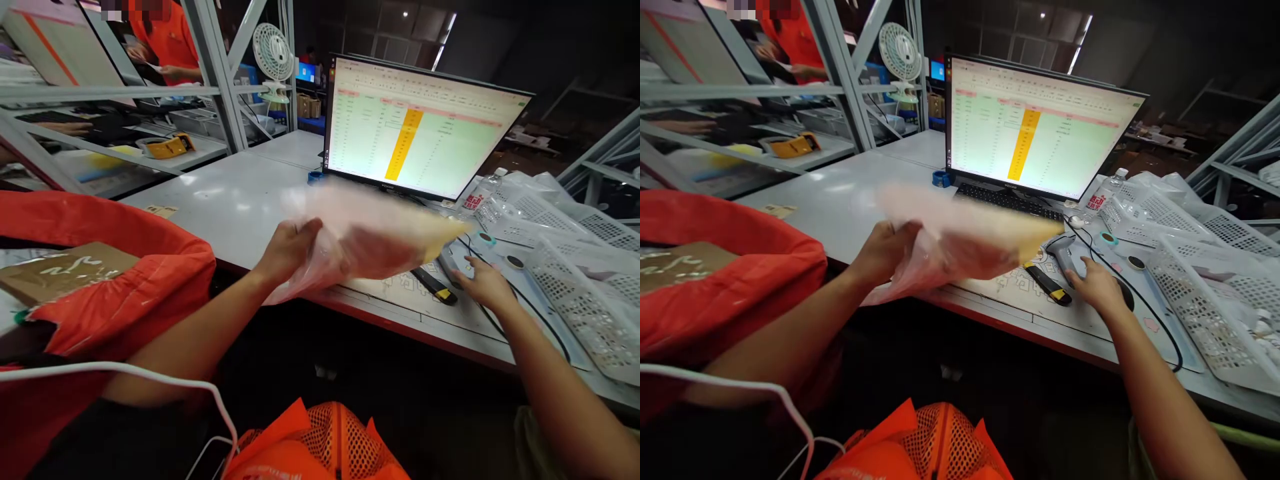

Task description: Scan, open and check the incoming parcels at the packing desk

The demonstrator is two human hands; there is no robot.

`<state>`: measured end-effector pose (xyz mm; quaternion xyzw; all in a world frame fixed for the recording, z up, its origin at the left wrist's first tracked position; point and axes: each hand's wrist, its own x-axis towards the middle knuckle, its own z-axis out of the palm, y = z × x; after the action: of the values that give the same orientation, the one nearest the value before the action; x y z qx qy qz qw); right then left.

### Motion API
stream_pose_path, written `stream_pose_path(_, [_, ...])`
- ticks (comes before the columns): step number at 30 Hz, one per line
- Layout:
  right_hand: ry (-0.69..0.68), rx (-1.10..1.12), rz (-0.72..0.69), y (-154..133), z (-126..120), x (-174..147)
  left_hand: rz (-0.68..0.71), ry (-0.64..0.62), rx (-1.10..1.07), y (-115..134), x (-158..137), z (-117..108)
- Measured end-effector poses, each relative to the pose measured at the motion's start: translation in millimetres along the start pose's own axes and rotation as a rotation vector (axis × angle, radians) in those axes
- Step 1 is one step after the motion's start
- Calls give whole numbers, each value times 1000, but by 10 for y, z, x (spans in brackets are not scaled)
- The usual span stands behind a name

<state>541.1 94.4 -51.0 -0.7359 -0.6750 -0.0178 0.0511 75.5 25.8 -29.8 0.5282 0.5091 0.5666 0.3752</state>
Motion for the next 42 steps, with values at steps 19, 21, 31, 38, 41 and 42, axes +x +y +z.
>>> stream_pose_path(19, [-129,80,244,-594,-11,617,134,-148,839,-47,533,477])
stream_pose_path(21, [-133,135,224,-640,-178,678,332,-428,983,-38,443,830])
stream_pose_path(31, [-513,649,-170,-827,-893,259,438,-764,1135,-475,-169,1260])
stream_pose_path(38, [-557,639,-278,-891,-885,139,465,-754,1042,-233,-30,1189])
stream_pose_path(41, [-516,619,-273,-876,-902,113,389,-716,1019,-34,331,1187])
stream_pose_path(42, [-500,617,-261,-874,-909,107,391,-677,1044,-11,443,1193])
